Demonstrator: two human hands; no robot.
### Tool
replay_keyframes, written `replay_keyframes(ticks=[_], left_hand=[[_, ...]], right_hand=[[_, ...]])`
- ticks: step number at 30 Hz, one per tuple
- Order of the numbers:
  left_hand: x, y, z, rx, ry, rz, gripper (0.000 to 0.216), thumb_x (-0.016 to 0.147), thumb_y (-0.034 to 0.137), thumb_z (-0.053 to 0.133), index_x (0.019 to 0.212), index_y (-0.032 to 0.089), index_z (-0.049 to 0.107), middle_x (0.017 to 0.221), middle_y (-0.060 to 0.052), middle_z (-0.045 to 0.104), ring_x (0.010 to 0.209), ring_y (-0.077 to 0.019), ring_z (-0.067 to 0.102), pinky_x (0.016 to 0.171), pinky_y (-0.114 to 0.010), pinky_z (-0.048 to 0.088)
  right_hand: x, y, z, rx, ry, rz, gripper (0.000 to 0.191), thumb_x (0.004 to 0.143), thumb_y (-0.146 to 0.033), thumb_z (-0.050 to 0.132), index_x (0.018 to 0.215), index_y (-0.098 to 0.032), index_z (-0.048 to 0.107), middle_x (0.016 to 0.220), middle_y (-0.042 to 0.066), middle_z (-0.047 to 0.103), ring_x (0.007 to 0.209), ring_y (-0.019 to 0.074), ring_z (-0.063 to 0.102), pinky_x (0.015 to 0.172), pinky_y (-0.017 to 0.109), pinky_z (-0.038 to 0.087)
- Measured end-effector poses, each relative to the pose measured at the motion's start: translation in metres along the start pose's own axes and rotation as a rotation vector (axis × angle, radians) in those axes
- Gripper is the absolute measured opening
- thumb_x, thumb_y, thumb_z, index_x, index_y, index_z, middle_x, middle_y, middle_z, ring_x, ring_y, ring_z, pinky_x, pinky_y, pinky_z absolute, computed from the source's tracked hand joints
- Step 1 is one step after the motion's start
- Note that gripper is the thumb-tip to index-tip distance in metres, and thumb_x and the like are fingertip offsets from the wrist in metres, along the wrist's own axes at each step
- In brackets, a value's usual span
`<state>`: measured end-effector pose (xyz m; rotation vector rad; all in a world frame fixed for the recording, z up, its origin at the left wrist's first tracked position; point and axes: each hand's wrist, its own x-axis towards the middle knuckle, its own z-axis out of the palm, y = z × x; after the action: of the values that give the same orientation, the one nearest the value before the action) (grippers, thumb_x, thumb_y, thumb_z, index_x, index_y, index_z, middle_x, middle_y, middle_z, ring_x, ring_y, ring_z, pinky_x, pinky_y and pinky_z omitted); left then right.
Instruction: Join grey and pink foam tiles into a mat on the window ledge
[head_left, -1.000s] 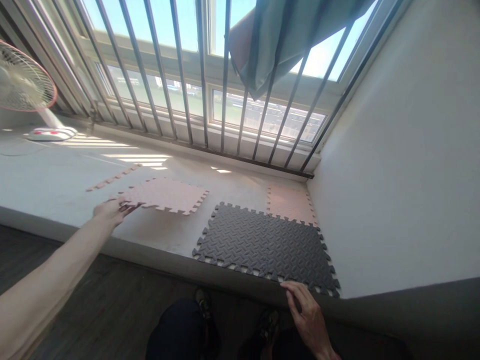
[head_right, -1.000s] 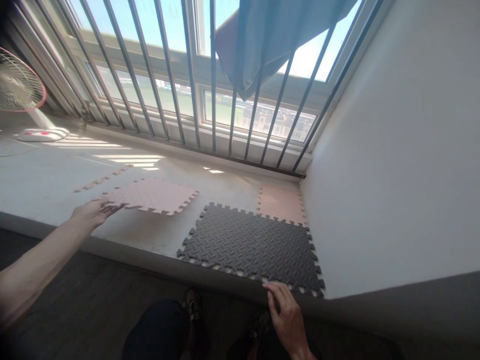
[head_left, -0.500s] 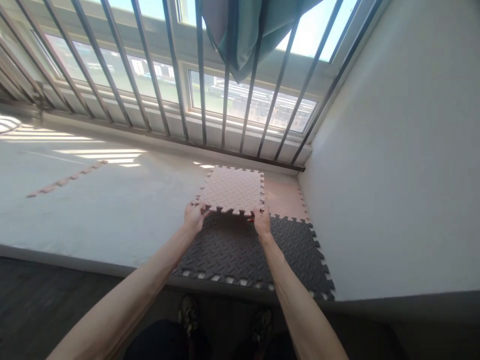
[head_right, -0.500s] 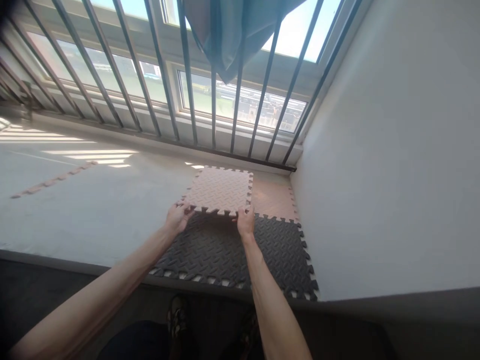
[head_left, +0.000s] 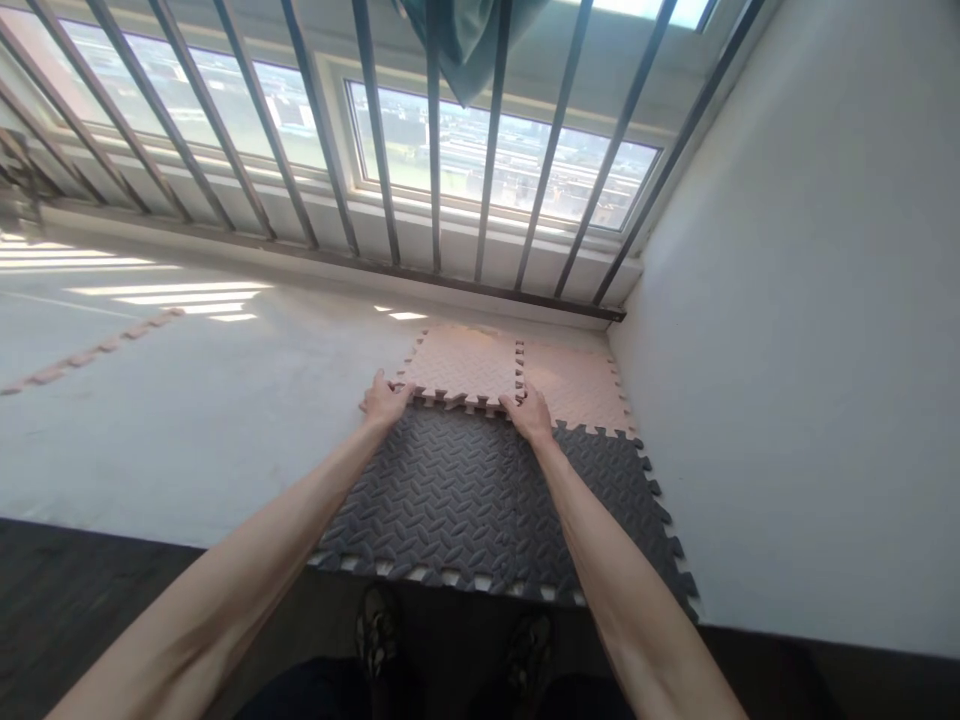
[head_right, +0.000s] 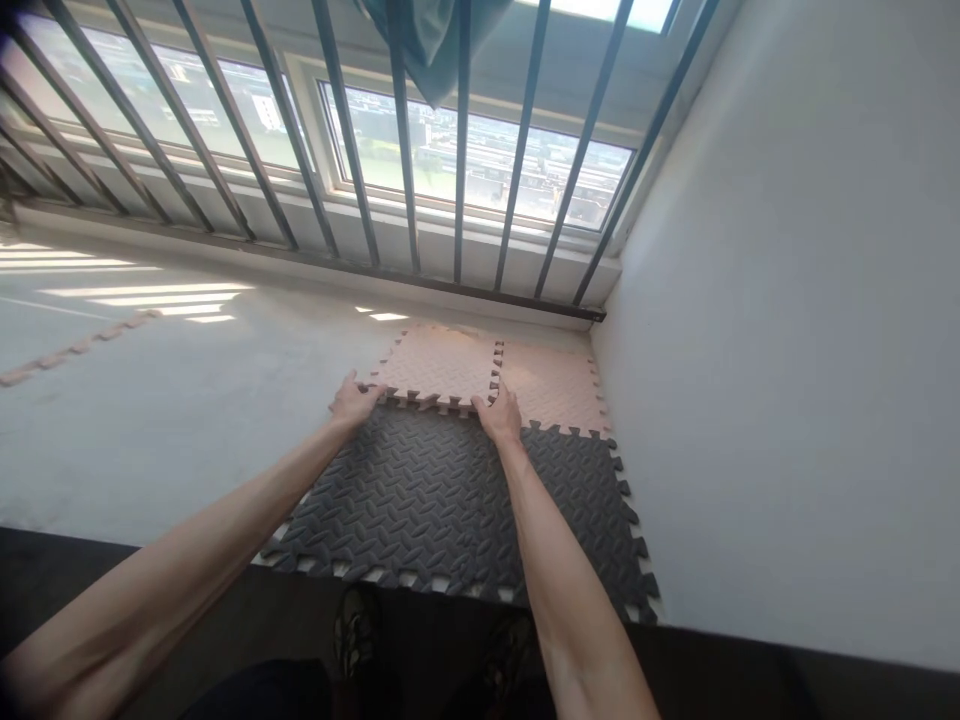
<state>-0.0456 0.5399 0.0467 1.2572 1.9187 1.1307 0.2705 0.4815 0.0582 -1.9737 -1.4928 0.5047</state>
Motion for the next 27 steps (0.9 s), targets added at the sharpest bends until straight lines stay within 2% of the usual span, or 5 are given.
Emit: replay_keyframes(ticks=[6, 14, 17, 22, 27], left_hand=[[-0.005, -0.015, -0.016, 0.411, -0.118, 0.243, 0.064, 0.079, 0.051, 0.085, 0.137, 0.027, 0.073, 0.146, -0.017, 0.073, 0.144, -0.0471, 0.053, 0.119, -0.062, 0.039], [-0.010, -0.007, -0.015, 0.542, -0.145, 0.358, 0.058, 0.090, 0.045, 0.073, 0.144, 0.024, 0.071, 0.152, -0.019, 0.069, 0.143, -0.0460, 0.050, 0.120, -0.064, 0.037], [-0.022, -0.003, -0.018, 0.537, -0.126, 0.520, 0.064, 0.092, 0.041, 0.069, 0.152, 0.021, 0.063, 0.166, -0.021, 0.055, 0.155, -0.0438, 0.043, 0.128, -0.064, 0.030], [-0.054, 0.008, -0.008, 0.598, -0.417, 0.958, 0.067, 0.106, 0.048, 0.051, 0.168, 0.023, 0.047, 0.184, -0.015, 0.030, 0.173, -0.0332, 0.018, 0.140, -0.059, 0.005], [-0.072, 0.007, 0.014, 0.676, -0.561, 0.974, 0.076, 0.107, 0.066, 0.044, 0.174, 0.028, 0.039, 0.186, -0.012, 0.023, 0.174, -0.0365, 0.010, 0.139, -0.065, 0.001]], right_hand=[[-0.022, 0.013, 0.000, -0.162, 0.047, -0.148, 0.057, 0.094, -0.040, 0.072, 0.147, -0.017, 0.069, 0.137, 0.017, 0.069, 0.129, 0.0323, 0.062, 0.116, 0.042, 0.050], [-0.027, 0.008, -0.011, -0.247, 0.051, -0.197, 0.051, 0.098, -0.041, 0.069, 0.143, -0.017, 0.072, 0.138, 0.016, 0.071, 0.132, 0.0338, 0.058, 0.115, 0.045, 0.050], [-0.034, 0.008, -0.015, -0.248, 0.068, -0.281, 0.050, 0.102, -0.039, 0.063, 0.146, -0.016, 0.070, 0.147, 0.016, 0.069, 0.136, 0.0330, 0.058, 0.118, 0.046, 0.049], [-0.056, 0.014, -0.017, -0.293, -0.012, -0.448, 0.050, 0.110, -0.032, 0.042, 0.151, -0.013, 0.066, 0.159, 0.014, 0.066, 0.147, 0.0286, 0.056, 0.128, 0.045, 0.043], [-0.066, 0.017, -0.019, -0.401, -0.118, -0.492, 0.059, 0.111, -0.032, 0.038, 0.162, -0.007, 0.053, 0.172, 0.016, 0.052, 0.163, 0.0289, 0.043, 0.136, 0.048, 0.033]])
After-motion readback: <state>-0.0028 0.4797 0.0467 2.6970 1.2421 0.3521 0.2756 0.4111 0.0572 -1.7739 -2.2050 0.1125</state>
